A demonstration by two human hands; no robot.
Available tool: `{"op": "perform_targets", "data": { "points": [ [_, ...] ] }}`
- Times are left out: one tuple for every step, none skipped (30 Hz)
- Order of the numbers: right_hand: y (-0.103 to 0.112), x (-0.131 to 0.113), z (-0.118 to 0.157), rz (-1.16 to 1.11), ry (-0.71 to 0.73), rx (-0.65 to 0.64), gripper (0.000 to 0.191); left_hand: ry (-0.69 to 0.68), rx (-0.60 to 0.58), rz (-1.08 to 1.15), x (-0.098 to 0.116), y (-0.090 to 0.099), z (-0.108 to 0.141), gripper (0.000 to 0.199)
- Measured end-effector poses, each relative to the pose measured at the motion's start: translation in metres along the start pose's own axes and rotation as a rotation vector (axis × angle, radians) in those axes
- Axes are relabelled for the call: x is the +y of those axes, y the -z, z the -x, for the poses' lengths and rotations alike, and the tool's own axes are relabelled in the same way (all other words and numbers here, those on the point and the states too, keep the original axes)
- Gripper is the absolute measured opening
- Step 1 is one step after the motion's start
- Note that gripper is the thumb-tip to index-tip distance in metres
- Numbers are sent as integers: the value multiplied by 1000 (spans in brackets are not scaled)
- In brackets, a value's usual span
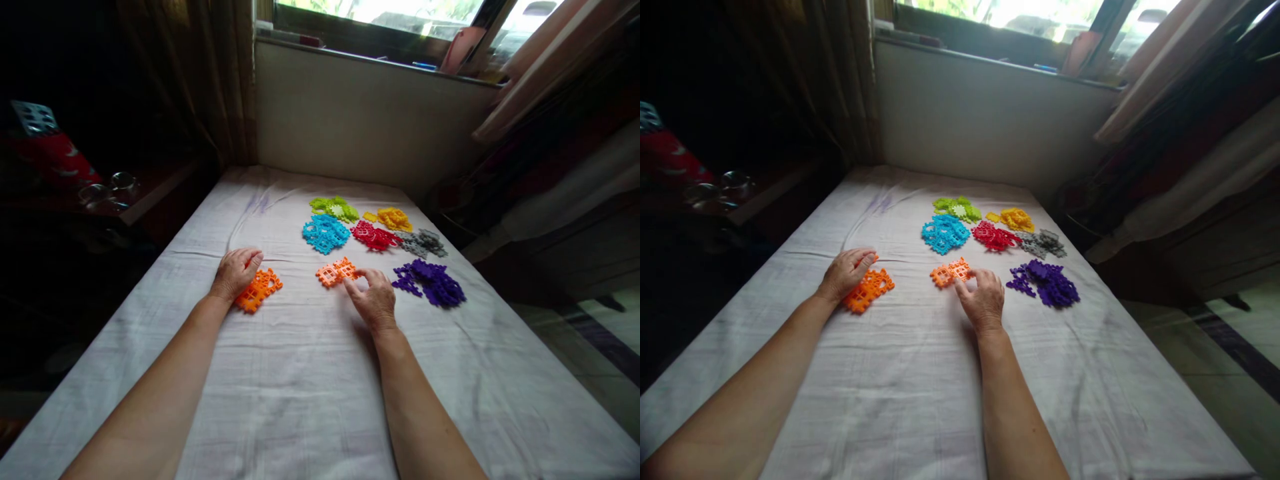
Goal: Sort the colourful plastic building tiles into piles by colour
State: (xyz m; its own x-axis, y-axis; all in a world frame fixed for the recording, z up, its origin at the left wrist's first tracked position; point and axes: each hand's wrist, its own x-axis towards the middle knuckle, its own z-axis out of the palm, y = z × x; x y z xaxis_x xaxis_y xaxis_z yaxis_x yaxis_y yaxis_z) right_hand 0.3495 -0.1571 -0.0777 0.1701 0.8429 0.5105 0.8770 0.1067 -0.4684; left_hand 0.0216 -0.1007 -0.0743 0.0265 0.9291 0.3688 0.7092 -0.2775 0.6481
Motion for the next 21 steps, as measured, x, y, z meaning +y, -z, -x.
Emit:
{"op": "perform_targets", "data": {
  "points": [
    [3,3,1,-18,-3,-10,34,-22,-29,-64,2,-1,1,38],
    [6,7,1,-35,-6,-21,35,-37,-47,-107,5,-2,2,41],
    [10,10,2,-49,-13,-35,36,-42,-50,-122,7,-3,2,44],
    [14,14,1,-59,-26,-51,38,-41,-43,-123,9,-4,3,45],
    [17,17,1,-63,-46,-72,39,-34,-25,-112,11,-5,3,46],
    [21,21,1,-65,-71,-102,39,-22,-1,-96,14,-7,4,46],
    [24,24,0,-62,-98,-140,39,-9,23,-78,16,-9,4,45],
    [27,27,0,-54,-124,-179,38,3,45,-60,18,-10,5,45],
    [28,28,0,-40,-143,-213,37,14,62,-43,19,-12,5,45],
    [29,29,0,-22,-150,-238,36,24,75,-29,21,-13,6,46],
    [29,29,1,-1,-143,-251,34,31,83,-18,23,-15,6,47],
    [28,28,2,19,-126,-250,32,35,87,-14,25,-16,7,49],
    [27,26,2,38,-106,-239,30,45,95,1,27,-18,9,51],
    [26,24,3,54,-87,-222,29,65,106,34,29,-20,10,52],
    [25,22,4,66,-73,-203,28,99,118,90,31,-23,12,54],
    [23,19,5,73,-62,-181,27,146,132,164,33,-25,13,55],
    [22,16,5,75,-53,-155,25,202,148,249,35,-27,14,57],
    [22,13,5,68,-38,-129,23,257,166,331,37,-28,15,59],
    [21,8,6,53,-13,-104,21,300,188,396,37,-29,15,61],
    [19,3,7,29,24,-86,19,327,213,435,37,-29,15,61],
    [18,-5,8,-2,73,-84,18,340,243,461,37,-28,14,60]
  ]
}}
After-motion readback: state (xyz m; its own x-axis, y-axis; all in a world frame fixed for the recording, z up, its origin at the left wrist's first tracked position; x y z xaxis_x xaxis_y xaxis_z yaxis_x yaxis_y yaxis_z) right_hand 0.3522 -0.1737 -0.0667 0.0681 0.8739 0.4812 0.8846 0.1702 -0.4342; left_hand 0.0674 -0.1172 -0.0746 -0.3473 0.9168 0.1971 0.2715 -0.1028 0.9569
